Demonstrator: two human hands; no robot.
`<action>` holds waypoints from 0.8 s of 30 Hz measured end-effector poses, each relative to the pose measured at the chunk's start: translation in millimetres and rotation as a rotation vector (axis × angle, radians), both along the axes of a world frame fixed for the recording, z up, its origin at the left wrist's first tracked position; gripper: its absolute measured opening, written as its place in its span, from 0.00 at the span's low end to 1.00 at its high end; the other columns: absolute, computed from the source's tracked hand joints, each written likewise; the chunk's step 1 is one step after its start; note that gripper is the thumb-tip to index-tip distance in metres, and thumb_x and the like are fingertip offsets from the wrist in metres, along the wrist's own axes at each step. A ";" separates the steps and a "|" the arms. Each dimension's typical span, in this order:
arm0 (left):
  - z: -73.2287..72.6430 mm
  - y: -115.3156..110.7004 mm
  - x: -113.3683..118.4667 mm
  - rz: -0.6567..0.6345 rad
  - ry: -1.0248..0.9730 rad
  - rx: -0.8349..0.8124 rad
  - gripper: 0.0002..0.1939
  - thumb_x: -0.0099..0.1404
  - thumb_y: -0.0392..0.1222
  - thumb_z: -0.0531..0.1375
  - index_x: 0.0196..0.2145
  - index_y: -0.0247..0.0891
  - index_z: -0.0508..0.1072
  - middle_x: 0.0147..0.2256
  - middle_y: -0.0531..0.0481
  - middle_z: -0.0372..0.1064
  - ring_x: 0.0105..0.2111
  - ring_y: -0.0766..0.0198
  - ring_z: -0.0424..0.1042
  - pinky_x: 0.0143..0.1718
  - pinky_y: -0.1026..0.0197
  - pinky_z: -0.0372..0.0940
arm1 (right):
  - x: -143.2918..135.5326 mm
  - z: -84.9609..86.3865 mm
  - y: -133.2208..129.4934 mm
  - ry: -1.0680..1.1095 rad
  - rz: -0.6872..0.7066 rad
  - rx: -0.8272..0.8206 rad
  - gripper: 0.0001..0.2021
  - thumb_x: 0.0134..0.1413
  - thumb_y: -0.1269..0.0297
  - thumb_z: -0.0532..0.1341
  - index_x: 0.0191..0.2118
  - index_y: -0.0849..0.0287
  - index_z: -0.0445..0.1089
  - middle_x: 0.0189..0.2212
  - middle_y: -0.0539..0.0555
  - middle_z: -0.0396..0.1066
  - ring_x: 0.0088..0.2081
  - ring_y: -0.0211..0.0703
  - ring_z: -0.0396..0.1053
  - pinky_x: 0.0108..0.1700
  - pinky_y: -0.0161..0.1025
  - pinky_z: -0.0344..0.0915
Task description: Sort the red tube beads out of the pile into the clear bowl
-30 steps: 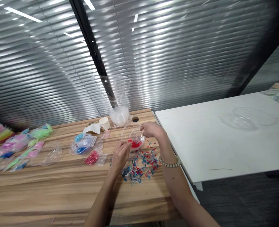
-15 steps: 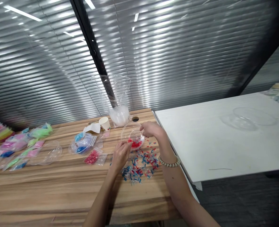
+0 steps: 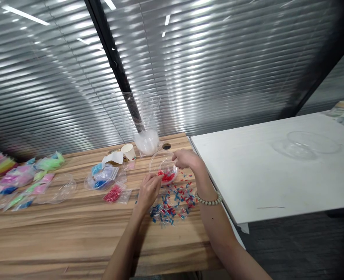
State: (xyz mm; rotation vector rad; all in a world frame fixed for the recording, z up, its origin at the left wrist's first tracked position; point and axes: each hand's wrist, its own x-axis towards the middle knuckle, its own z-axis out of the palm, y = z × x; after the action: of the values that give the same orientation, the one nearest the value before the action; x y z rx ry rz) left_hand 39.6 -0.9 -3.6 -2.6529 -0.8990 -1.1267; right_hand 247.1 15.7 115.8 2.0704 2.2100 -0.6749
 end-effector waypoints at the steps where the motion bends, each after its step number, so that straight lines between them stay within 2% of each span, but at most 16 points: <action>1: -0.1 0.0 -0.1 -0.002 0.002 -0.002 0.11 0.67 0.34 0.52 0.44 0.39 0.72 0.34 0.46 0.73 0.38 0.60 0.69 0.37 0.59 0.66 | 0.1 0.2 -0.1 0.003 0.001 -0.001 0.24 0.45 0.76 0.61 0.51 0.58 0.70 0.37 0.56 0.78 0.43 0.44 0.73 0.38 0.33 0.64; 12: 0.0 -0.3 0.0 -0.003 0.023 0.009 0.11 0.67 0.34 0.52 0.44 0.37 0.72 0.33 0.46 0.72 0.39 0.59 0.70 0.37 0.59 0.66 | -0.6 2.2 -3.1 0.026 -0.006 -0.015 0.23 0.47 0.78 0.60 0.52 0.59 0.69 0.37 0.56 0.77 0.41 0.42 0.74 0.35 0.32 0.65; 15: 0.4 -0.6 0.2 0.003 0.029 0.011 0.11 0.68 0.34 0.52 0.44 0.38 0.72 0.32 0.46 0.73 0.39 0.59 0.70 0.37 0.59 0.66 | -0.7 2.0 -3.2 0.027 -0.005 -0.023 0.21 0.50 0.77 0.60 0.51 0.60 0.69 0.37 0.56 0.76 0.40 0.42 0.73 0.37 0.33 0.65; 18: 1.0 -1.2 0.6 -0.001 0.031 0.007 0.11 0.67 0.34 0.53 0.44 0.38 0.71 0.33 0.46 0.73 0.39 0.60 0.70 0.38 0.59 0.66 | -0.4 1.3 -2.1 0.030 0.000 -0.037 0.15 0.56 0.70 0.60 0.50 0.60 0.68 0.41 0.56 0.73 0.41 0.42 0.72 0.42 0.38 0.67; 21: 1.1 -1.5 0.9 -0.007 0.033 0.000 0.12 0.68 0.34 0.52 0.45 0.38 0.71 0.33 0.46 0.72 0.39 0.60 0.70 0.39 0.58 0.66 | 0.2 0.4 -0.4 0.040 0.003 -0.054 0.15 0.61 0.60 0.58 0.50 0.61 0.65 0.47 0.56 0.68 0.44 0.44 0.69 0.45 0.46 0.69; 24: 0.4 -0.9 0.9 -0.010 0.040 0.001 0.12 0.68 0.34 0.52 0.46 0.39 0.71 0.33 0.47 0.72 0.37 0.61 0.69 0.38 0.59 0.66 | 0.4 -0.4 0.2 0.046 -0.001 -0.060 0.16 0.61 0.59 0.58 0.51 0.60 0.64 0.49 0.56 0.66 0.45 0.45 0.68 0.45 0.48 0.68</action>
State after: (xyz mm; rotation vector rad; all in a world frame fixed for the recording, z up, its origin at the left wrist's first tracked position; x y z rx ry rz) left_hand 40.4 -1.8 -3.2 -2.6723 -0.8794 -1.0714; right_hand 247.6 15.8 115.4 2.0481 2.1832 -0.7871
